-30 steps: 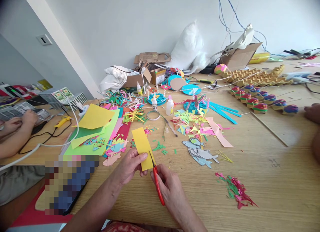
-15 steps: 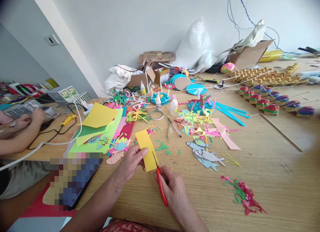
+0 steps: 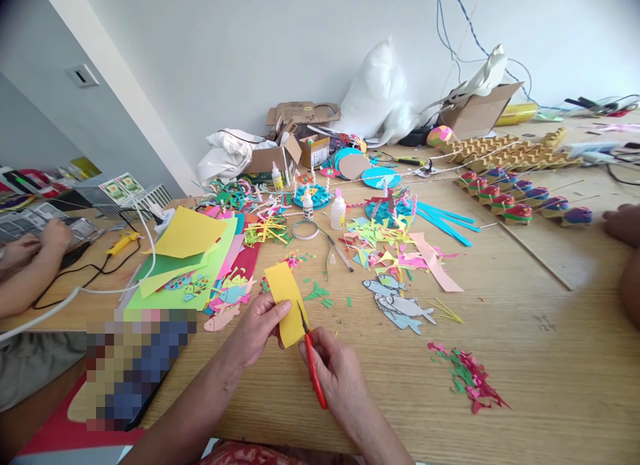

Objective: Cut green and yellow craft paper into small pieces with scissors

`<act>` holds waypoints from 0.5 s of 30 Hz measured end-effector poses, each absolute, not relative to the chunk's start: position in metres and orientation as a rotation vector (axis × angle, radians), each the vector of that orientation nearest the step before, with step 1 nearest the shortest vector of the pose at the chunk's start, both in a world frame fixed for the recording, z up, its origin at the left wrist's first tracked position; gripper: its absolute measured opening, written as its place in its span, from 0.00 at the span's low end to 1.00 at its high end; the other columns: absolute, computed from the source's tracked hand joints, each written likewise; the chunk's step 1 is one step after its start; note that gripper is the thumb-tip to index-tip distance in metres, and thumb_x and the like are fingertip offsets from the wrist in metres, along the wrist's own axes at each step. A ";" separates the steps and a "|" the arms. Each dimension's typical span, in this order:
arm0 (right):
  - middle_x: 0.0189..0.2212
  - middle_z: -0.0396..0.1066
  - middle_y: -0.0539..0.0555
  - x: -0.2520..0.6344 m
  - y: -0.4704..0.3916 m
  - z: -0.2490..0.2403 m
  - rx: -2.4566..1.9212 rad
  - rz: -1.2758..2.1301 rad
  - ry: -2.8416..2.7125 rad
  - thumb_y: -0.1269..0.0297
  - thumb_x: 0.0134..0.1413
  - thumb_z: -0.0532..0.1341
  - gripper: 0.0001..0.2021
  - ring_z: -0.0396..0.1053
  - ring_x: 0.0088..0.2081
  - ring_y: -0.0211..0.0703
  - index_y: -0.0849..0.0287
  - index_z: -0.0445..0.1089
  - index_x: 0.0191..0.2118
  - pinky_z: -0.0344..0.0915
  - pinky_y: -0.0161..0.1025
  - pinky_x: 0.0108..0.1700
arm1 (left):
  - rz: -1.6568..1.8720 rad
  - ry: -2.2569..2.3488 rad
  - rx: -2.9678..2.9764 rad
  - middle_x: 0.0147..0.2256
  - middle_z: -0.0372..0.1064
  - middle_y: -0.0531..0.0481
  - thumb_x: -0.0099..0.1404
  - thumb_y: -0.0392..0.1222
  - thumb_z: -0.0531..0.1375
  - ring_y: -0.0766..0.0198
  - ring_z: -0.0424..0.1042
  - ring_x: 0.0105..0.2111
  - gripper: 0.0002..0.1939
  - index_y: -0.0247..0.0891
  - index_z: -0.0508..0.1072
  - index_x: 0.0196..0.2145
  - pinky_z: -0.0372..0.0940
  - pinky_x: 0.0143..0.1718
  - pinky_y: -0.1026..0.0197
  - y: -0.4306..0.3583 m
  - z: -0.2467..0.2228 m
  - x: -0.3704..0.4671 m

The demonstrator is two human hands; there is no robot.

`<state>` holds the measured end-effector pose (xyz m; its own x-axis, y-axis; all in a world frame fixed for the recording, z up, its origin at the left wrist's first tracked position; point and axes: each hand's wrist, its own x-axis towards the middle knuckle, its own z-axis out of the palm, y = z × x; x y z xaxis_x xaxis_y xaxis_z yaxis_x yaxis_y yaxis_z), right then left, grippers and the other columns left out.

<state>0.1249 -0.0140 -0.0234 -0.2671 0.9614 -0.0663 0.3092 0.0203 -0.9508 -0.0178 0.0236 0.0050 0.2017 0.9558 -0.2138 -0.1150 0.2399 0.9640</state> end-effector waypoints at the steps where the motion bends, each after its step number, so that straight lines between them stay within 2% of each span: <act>1: 0.13 0.55 0.44 0.125 -0.014 -0.023 -1.313 1.273 -1.642 0.51 0.54 0.47 0.18 0.56 0.17 0.34 0.57 0.57 0.22 0.54 0.31 0.19 | 0.968 1.067 1.022 0.20 0.63 0.54 0.53 0.49 0.58 0.71 0.62 0.17 0.13 0.34 0.67 0.27 0.56 0.13 0.71 0.024 0.004 -0.018; 15: 0.12 0.56 0.44 0.126 -0.012 -0.025 -1.336 1.257 -1.677 0.54 0.54 0.48 0.15 0.55 0.16 0.34 0.57 0.56 0.22 0.54 0.31 0.18 | 0.928 1.015 0.908 0.19 0.63 0.54 0.52 0.48 0.59 0.73 0.61 0.16 0.14 0.33 0.66 0.28 0.55 0.11 0.72 0.023 0.002 -0.019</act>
<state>0.1261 -0.0123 -0.0247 -0.2744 0.9586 -0.0757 0.3416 0.0235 -0.9396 -0.0188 0.0232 0.0024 0.2503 0.9268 -0.2800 -0.1961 0.3317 0.9228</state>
